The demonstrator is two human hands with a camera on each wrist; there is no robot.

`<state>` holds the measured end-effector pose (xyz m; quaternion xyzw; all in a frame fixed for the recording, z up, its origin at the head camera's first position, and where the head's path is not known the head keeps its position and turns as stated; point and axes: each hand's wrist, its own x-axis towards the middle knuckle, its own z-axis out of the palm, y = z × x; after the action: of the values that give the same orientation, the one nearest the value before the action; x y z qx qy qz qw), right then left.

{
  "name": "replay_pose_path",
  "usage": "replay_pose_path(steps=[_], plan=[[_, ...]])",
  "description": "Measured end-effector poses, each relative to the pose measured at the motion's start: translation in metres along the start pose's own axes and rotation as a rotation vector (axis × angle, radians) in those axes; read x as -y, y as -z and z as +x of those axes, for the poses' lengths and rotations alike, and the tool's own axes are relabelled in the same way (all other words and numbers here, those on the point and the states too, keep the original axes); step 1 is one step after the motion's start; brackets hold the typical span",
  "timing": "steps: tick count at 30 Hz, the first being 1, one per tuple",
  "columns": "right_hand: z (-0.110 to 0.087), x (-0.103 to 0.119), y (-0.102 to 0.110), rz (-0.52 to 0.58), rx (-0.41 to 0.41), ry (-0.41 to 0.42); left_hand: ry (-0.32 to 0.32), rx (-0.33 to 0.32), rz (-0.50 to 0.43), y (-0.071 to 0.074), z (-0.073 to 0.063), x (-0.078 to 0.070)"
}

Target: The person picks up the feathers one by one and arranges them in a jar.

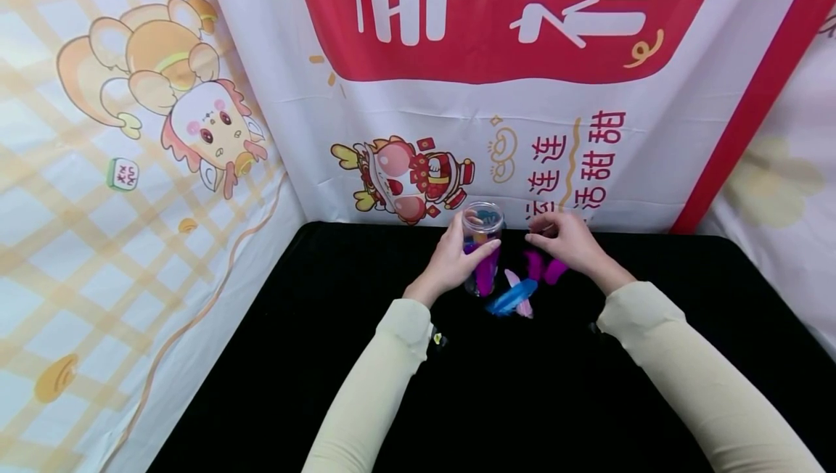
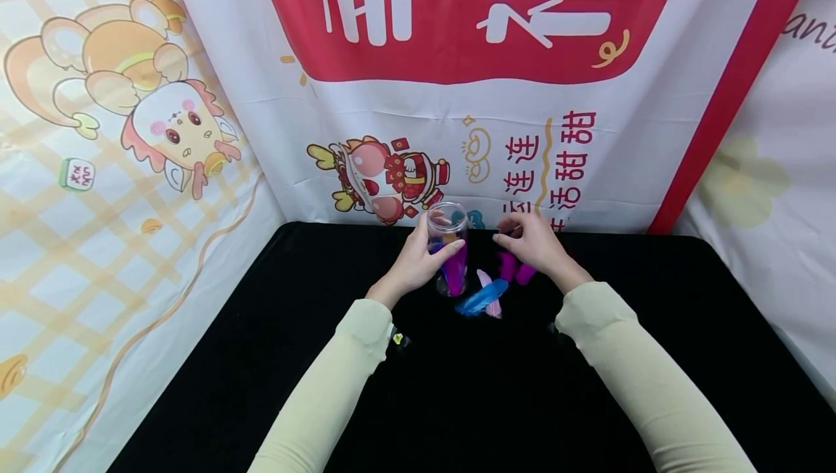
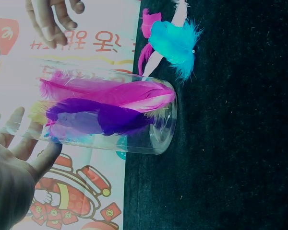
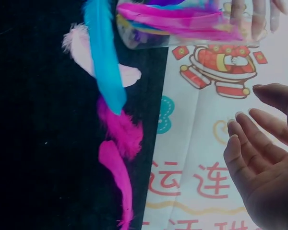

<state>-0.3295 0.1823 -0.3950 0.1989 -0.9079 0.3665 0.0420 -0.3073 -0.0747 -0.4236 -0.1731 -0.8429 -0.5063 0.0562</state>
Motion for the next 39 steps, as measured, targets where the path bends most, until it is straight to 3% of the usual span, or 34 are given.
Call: replay_pose_path(steps=[14,24,39], plan=[[-0.003,-0.029,-0.012,-0.042,-0.002,-0.064,0.013,-0.002,0.0,0.0,-0.002,-0.001],[-0.009,-0.04,-0.017,-0.059,0.028,-0.145,-0.006,-0.003,-0.008,0.0,-0.002,0.0],[-0.015,-0.052,-0.027,-0.044,0.062,-0.202,0.002,-0.001,0.0,0.0,-0.002,0.0]])
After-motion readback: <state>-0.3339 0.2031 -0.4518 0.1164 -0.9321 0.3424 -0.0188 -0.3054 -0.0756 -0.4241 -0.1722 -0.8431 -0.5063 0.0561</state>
